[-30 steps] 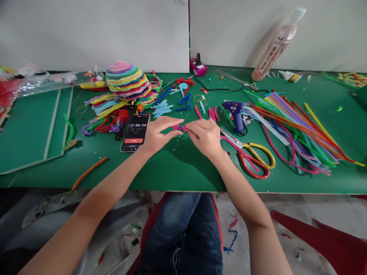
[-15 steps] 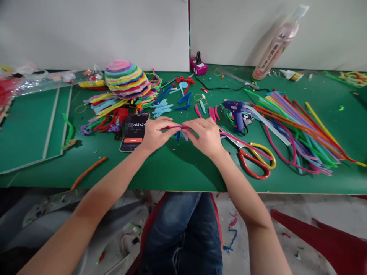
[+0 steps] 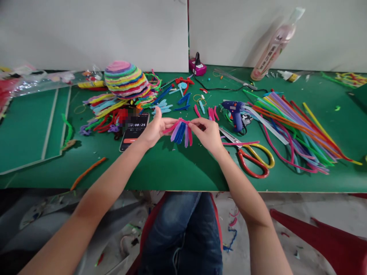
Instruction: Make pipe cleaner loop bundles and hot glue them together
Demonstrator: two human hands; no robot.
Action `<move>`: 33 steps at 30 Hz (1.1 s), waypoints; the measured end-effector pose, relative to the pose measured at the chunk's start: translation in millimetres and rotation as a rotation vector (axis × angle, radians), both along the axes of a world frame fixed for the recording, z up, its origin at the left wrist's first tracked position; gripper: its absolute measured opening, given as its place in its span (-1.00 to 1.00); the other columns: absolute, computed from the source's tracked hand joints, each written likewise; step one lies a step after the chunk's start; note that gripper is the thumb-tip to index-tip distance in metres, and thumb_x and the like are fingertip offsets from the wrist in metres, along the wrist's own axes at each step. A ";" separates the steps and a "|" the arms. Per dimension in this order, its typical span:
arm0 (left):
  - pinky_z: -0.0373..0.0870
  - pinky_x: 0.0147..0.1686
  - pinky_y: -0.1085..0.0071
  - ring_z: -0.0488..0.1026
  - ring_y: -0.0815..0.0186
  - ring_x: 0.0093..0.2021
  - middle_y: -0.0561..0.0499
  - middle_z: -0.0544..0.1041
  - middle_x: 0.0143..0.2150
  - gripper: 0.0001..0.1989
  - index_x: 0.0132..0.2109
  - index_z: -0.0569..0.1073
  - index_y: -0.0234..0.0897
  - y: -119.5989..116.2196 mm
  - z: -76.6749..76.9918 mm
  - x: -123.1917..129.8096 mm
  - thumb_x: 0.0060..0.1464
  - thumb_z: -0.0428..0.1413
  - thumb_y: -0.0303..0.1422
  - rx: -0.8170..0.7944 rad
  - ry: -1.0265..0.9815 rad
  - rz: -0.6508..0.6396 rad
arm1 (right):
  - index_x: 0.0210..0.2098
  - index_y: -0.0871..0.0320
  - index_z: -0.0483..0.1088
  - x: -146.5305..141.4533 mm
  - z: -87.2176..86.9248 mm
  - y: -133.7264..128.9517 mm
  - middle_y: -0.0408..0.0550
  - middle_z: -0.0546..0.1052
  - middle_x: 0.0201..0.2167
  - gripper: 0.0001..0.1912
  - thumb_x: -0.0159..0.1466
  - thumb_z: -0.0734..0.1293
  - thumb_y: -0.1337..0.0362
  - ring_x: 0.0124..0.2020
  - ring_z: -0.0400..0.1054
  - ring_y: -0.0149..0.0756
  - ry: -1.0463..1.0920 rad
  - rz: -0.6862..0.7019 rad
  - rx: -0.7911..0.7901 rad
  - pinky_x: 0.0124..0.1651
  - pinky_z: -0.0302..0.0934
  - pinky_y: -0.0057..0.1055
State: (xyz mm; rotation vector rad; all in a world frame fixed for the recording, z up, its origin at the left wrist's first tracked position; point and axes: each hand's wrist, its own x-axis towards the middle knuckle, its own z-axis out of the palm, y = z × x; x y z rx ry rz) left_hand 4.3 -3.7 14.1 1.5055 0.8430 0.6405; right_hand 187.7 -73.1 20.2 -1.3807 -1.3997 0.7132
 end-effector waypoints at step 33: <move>0.45 -0.45 0.46 0.49 0.39 -0.45 -0.02 0.60 -0.42 -0.77 -0.29 0.58 -0.30 -8.5 0.7 -0.4 0.02 0.19 -0.21 0.122 -0.035 0.004 | -0.27 0.14 0.53 -3.9 -7.9 2.5 -0.06 0.58 -0.34 -0.76 0.26 0.29 0.13 -0.39 0.38 -0.38 -0.121 0.098 0.078 -0.34 0.25 -0.41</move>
